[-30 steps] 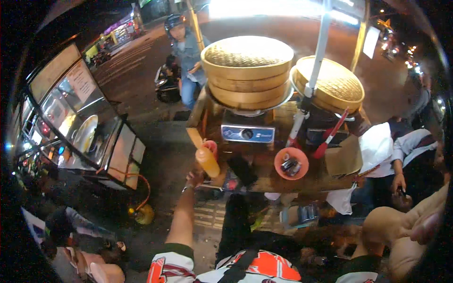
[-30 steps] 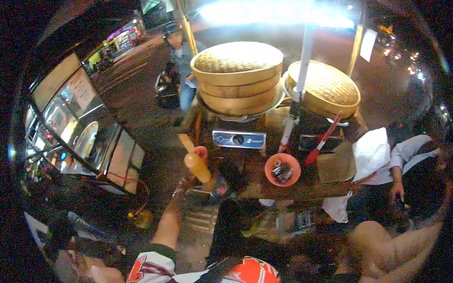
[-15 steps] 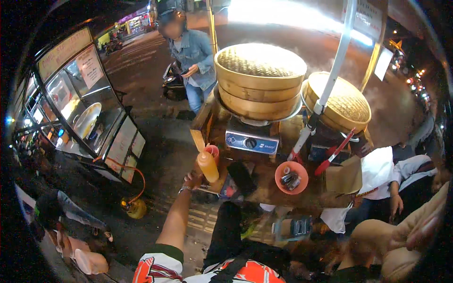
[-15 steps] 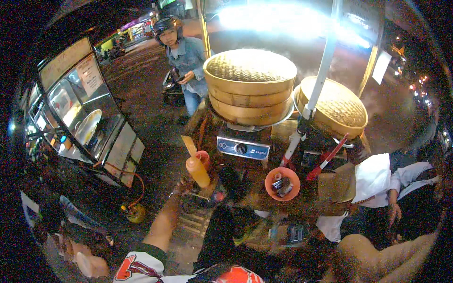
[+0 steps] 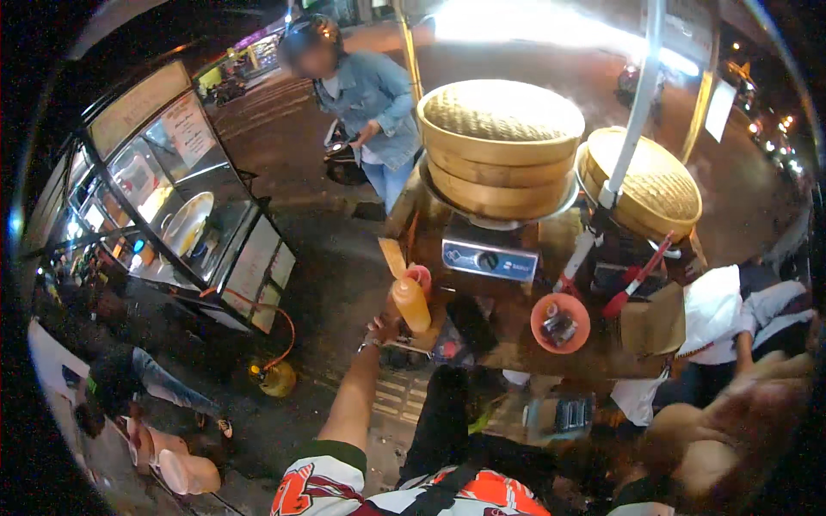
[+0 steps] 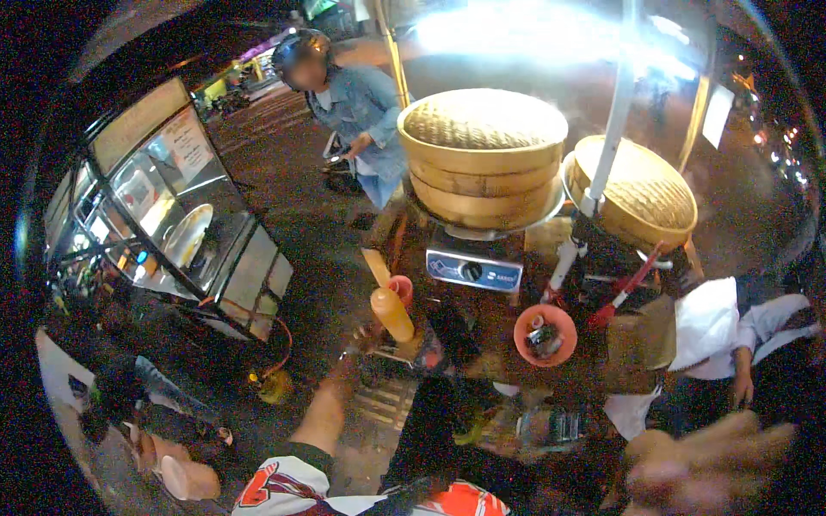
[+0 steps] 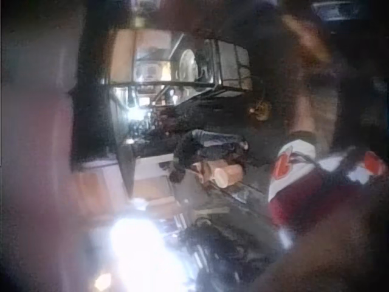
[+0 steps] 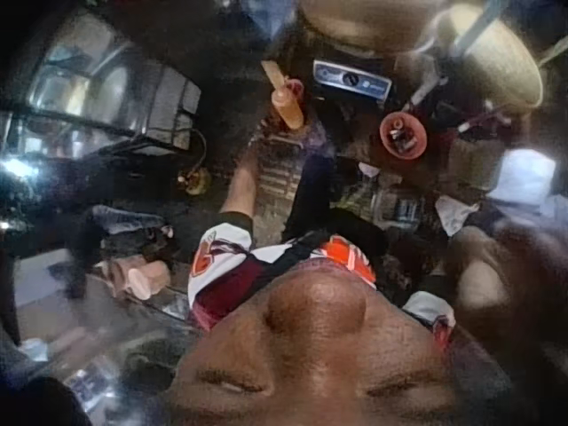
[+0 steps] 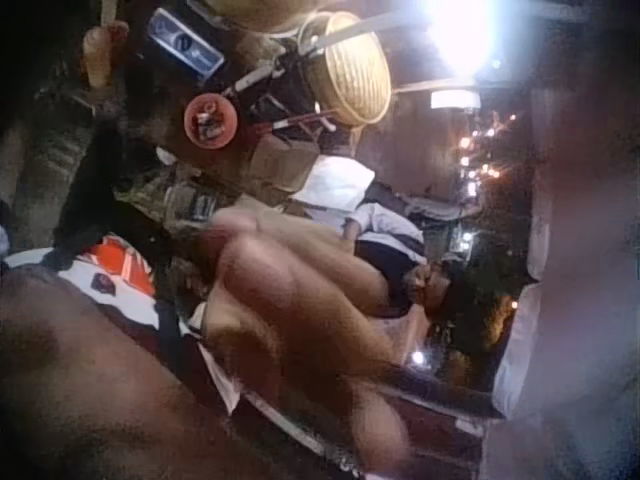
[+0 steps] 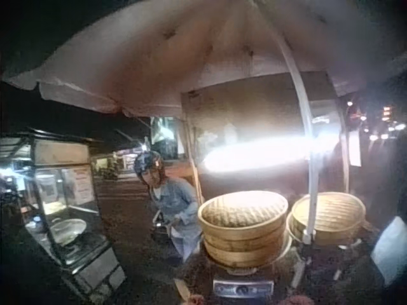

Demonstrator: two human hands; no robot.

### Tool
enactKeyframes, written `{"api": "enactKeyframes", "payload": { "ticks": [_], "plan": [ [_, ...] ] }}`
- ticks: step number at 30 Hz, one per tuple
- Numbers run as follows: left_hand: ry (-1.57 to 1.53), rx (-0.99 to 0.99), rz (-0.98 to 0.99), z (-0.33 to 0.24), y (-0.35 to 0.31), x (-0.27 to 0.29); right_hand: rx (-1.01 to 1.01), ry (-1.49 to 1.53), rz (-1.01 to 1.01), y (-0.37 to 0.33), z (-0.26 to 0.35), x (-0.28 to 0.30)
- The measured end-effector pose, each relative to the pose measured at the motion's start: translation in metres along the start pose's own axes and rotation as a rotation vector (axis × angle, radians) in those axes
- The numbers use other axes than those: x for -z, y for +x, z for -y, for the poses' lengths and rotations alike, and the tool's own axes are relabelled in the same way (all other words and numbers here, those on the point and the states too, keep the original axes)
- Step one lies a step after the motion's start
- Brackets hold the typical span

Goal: The recorder is managing a street food cart, checking steamed food in bamboo baskets and showing a menu to customers.

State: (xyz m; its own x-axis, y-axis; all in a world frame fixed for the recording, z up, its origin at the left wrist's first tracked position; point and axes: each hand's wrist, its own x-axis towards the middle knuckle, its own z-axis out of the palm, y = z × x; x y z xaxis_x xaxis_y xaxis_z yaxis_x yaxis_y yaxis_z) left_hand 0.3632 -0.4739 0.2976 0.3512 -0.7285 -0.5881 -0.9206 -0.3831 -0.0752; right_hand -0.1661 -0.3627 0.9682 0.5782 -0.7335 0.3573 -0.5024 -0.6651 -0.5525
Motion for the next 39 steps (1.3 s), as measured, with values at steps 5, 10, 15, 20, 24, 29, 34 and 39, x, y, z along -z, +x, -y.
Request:
{"api": "enactKeyframes", "payload": {
  "ticks": [5, 10, 15, 20, 24, 29, 34, 39],
  "plan": [
    [-0.685, 0.391, -0.099, 0.032, -0.019, -0.040, 0.475, 0.319, -0.472, 0.007, -0.162, -0.135],
    [-0.217, 0.201, 0.045, 0.036, -0.048, -0.028, -0.193, 0.218, -0.187, -0.056, -0.311, -0.258],
    [-0.594, 0.175, 0.033, -0.016, -0.017, 0.001, -0.397, 0.056, -0.072, -0.157, -0.429, -0.314],
    [-0.594, 0.283, -0.048, 0.042, -0.015, -0.028, -0.396, -0.027, 0.113, -0.133, -0.416, -0.346],
    [-0.606, 0.273, -0.062, 0.034, 0.015, -0.014, -0.727, -0.010, 0.490, -0.150, -0.467, -0.370],
    [-0.615, 0.321, -0.045, 0.024, 0.004, -0.011, -0.414, 0.092, -0.138, -0.137, -0.398, -0.315],
    [-0.621, 0.336, -0.041, 0.013, -0.006, -0.004, -0.522, 0.026, -0.800, -0.121, -0.371, -0.225],
    [-0.609, 0.404, -0.066, 0.048, -0.032, 0.012, -0.722, -0.242, -1.165, -0.130, -0.510, -0.183]
  ]
}}
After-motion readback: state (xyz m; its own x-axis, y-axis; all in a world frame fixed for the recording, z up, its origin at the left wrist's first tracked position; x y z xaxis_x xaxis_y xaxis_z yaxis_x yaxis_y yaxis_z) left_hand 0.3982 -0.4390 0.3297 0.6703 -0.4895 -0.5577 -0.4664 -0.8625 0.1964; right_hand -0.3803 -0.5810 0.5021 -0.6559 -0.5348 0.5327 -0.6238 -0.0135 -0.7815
